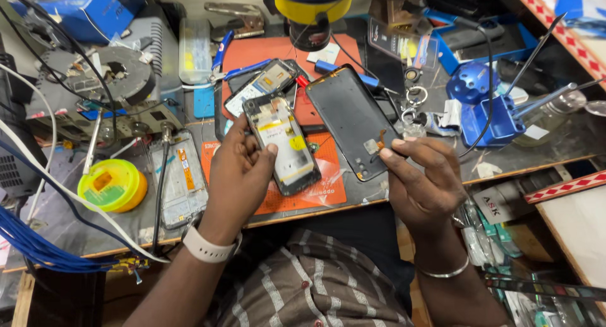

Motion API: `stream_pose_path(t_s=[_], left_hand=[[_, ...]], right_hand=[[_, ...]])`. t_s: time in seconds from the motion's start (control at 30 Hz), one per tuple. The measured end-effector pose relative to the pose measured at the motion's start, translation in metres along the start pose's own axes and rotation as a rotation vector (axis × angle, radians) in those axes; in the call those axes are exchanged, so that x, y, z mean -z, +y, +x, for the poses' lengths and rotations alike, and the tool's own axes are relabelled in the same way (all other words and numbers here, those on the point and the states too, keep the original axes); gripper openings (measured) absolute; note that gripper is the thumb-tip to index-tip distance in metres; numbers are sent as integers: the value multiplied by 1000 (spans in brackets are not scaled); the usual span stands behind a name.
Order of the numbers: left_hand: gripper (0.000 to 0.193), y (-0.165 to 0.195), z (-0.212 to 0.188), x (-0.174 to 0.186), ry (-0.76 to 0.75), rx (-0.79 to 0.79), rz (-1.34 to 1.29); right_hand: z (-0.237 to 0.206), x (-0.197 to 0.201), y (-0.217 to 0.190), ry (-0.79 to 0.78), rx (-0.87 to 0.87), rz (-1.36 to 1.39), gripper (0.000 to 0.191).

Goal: The person uses a blue penlight to inspect the interior of a disassembled smartphone, then writes on the battery with a red marker. They apply white tape to the battery and connect a ribbon cable to the screen assembly, then place the screen back onto the phone chassis.

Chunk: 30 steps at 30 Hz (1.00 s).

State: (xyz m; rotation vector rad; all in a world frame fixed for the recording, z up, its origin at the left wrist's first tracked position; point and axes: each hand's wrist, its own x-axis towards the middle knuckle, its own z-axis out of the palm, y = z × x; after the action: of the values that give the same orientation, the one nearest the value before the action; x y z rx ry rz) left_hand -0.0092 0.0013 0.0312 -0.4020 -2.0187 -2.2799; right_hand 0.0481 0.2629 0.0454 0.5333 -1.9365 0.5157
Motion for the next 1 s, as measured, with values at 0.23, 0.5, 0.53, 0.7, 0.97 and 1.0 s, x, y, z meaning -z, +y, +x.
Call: stream_pose_path(t_s=[0.23,0.5,0.53,0.7,0.97,1.0], left_hand=[[74,15,-4,-1,174,-41,580],[69,28,-20,-7,226,-364,723],[66,31,-24,-9,247,-367,720],[42,48,-49,-27,211,-286,635],[22,50,-57,-49,37,-251,296],[19,48,-56,-49,29,-233,260]], right_hand=[[-4,-7,-3,-6,11,26,31],[-7,-12,-9,-5,-2,39,32],[-7,-11,-10,-11,-1,36,32],[-4,-12,-20,-19,85,37,36],[-9,-16,-45,-21,156,9,37],[-10,-17,-47,-18,158,12,36]])
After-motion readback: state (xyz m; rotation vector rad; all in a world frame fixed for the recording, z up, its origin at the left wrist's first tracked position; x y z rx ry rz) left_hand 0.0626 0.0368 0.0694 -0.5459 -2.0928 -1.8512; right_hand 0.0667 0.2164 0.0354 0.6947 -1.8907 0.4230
